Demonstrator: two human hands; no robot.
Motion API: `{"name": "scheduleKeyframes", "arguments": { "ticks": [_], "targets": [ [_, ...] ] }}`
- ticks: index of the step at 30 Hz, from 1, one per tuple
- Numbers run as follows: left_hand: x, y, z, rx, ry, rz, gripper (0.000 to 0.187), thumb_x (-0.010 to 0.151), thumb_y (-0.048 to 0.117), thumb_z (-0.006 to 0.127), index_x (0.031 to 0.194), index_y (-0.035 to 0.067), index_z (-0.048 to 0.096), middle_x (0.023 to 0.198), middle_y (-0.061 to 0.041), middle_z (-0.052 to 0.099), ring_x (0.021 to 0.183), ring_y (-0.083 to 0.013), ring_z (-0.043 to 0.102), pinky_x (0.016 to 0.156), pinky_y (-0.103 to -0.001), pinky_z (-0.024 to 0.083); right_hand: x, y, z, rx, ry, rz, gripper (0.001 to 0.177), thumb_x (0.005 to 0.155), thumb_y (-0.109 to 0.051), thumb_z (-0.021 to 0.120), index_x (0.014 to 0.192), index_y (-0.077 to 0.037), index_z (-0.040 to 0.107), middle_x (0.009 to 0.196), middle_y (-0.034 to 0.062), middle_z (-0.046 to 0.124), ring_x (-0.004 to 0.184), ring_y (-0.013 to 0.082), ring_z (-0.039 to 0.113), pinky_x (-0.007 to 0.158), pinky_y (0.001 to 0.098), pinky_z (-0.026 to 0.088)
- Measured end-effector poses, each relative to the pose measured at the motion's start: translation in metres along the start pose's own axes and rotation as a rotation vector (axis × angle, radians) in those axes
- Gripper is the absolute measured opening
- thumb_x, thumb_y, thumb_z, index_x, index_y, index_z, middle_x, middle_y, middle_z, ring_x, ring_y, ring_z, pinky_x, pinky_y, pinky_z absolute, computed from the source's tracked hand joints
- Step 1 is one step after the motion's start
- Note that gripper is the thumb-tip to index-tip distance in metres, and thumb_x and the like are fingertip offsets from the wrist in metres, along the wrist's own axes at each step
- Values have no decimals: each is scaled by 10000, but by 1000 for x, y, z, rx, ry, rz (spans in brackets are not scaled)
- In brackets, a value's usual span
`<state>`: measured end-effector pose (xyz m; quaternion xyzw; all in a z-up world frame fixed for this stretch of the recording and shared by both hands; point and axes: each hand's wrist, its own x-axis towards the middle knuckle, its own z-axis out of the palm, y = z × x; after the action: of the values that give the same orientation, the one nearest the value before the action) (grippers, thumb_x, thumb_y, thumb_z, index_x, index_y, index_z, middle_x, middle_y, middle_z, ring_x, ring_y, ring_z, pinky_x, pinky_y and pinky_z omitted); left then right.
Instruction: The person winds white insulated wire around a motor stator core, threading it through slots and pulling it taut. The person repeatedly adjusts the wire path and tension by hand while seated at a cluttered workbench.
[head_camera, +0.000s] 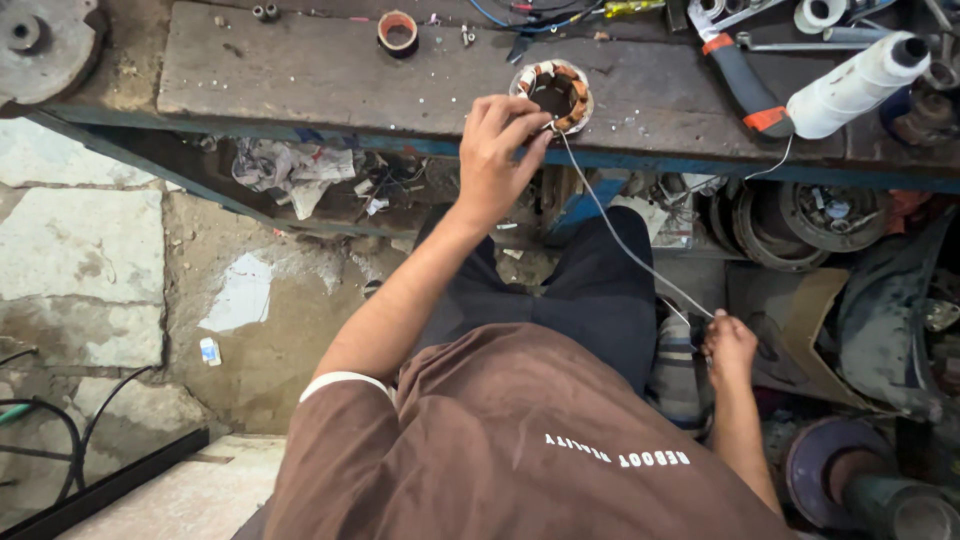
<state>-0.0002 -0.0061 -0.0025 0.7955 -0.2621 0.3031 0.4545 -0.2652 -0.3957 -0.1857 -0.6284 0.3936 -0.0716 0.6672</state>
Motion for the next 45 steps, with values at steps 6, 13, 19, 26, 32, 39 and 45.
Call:
{"name": "scheduleKeyframes", "arguments": {
  "ticks": [6,13,19,26,32,39,45],
  "targets": [
    [-6,5,14,7,105,-15,215,833,53,810,1021,123,731,1140,-21,639,1118,-290,567,957,-416,478,4,3,17,-289,-38,-16,287,1021,-260,662,815,-63,631,622,-66,465,524,45,372,480,242,268],
    [-4,2,14,3,74,-25,248,851,57,813,1071,145,743,1149,-7,643,1121,-273,559,968,-411,471,5,-3,22,-298,-51,-30,313,1017,-268,675,793,-56,620,642,-52,492,558,59,392,510,262,289],
    [-3,-1,12,88,-3,25,333,805,53,767,1110,183,751,1136,3,625,1130,-266,534,933,-421,417,5,5,27,-545,-7,-207,368,1006,-266,713,761,-6,625,649,6,499,612,88,405,548,309,331],
    [5,0,0,122,-64,102,352,795,79,754,1136,164,740,1141,-4,619,1156,-276,530,958,-443,406,13,1,35,-797,93,-516,265,954,-251,741,916,6,688,814,136,652,753,266,605,693,405,477],
    [13,-6,-4,146,-100,151,199,846,126,801,1021,143,709,1105,-14,607,1144,-273,534,955,-449,405,-4,-49,87,-870,146,-735,214,999,-201,763,1024,0,694,1071,215,669,1037,400,625,898,474,484],
    [19,-15,-8,50,-158,144,201,825,80,786,1012,140,744,1054,12,634,1128,-243,546,942,-416,415,-30,-123,214,-430,-312,-797,130,967,-111,720,1044,-18,672,1021,94,663,928,202,652,845,306,523],
    [24,-18,-7,18,-211,57,155,831,133,802,967,163,735,1040,20,625,1126,-244,540,936,-427,409,-33,-136,268,-317,-530,-743,179,995,-106,684,1139,-11,634,1017,48,700,949,117,634,870,261,502]
  ]
}}
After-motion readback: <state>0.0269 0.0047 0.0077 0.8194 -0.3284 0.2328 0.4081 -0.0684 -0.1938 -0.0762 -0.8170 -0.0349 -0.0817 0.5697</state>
